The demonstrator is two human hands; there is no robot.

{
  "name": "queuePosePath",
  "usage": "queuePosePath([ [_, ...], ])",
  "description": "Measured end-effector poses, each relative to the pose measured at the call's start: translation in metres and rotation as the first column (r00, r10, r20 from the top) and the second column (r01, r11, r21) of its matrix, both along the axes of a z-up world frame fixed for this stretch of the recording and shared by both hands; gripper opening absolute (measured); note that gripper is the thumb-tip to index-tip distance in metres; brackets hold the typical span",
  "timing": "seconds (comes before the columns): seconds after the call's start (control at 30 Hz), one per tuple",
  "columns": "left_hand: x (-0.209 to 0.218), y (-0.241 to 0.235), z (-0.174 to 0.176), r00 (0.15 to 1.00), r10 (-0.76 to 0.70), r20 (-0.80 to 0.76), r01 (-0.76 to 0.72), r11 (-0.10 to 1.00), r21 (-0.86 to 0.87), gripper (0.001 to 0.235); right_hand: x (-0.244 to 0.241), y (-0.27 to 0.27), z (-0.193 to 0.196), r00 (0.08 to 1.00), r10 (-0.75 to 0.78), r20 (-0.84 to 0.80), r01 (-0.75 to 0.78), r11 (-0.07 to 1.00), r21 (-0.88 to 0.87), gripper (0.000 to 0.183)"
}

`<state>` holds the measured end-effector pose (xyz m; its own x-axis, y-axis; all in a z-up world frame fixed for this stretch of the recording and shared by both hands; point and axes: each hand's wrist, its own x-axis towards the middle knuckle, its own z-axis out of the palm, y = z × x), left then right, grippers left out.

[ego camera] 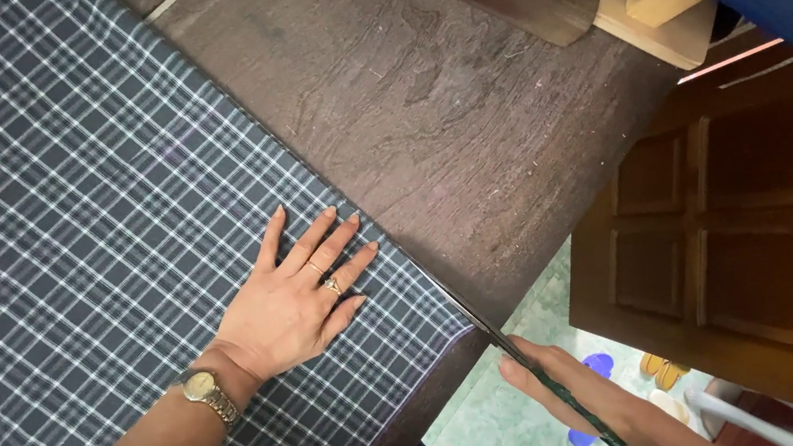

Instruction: Cutting a piece of checkered fabric with scissors along a marked line on a work table.

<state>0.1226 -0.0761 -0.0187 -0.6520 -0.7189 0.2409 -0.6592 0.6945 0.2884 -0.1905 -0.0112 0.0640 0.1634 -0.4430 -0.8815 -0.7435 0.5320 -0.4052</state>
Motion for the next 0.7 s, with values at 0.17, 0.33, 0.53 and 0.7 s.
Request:
queuePosePath([
  [0.17, 0.000, 0.000, 0.000, 1.000, -0.002, -0.013, 0.002, 1.000, -0.010, 0.054, 0.014, -0.013, 0.013, 0.997, 0.054, 0.054, -0.051, 0.997, -0.061, 0.038],
  [0.33, 0.000, 0.000, 0.000, 1.000, -0.003, -0.006, 0.003, 1.000, -0.014, 0.054, 0.019, -0.014, 0.014, 0.997, 0.041, 0.060, -0.036, 0.997, -0.067, 0.049],
  [0.53, 0.000, 0.000, 0.001, 1.000, -0.002, 0.004, 0.002, 1.000, -0.015, 0.054, 0.004, -0.002, -0.004, 0.995, 0.008, 0.098, 0.000, 0.997, -0.076, 0.038],
  [0.7, 0.000, 0.000, 0.002, 1.000, -0.007, -0.003, 0.007, 1.000, 0.002, 0.053, 0.018, -0.015, 0.022, 0.997, -0.008, 0.071, 0.008, 1.000, -0.003, 0.037],
])
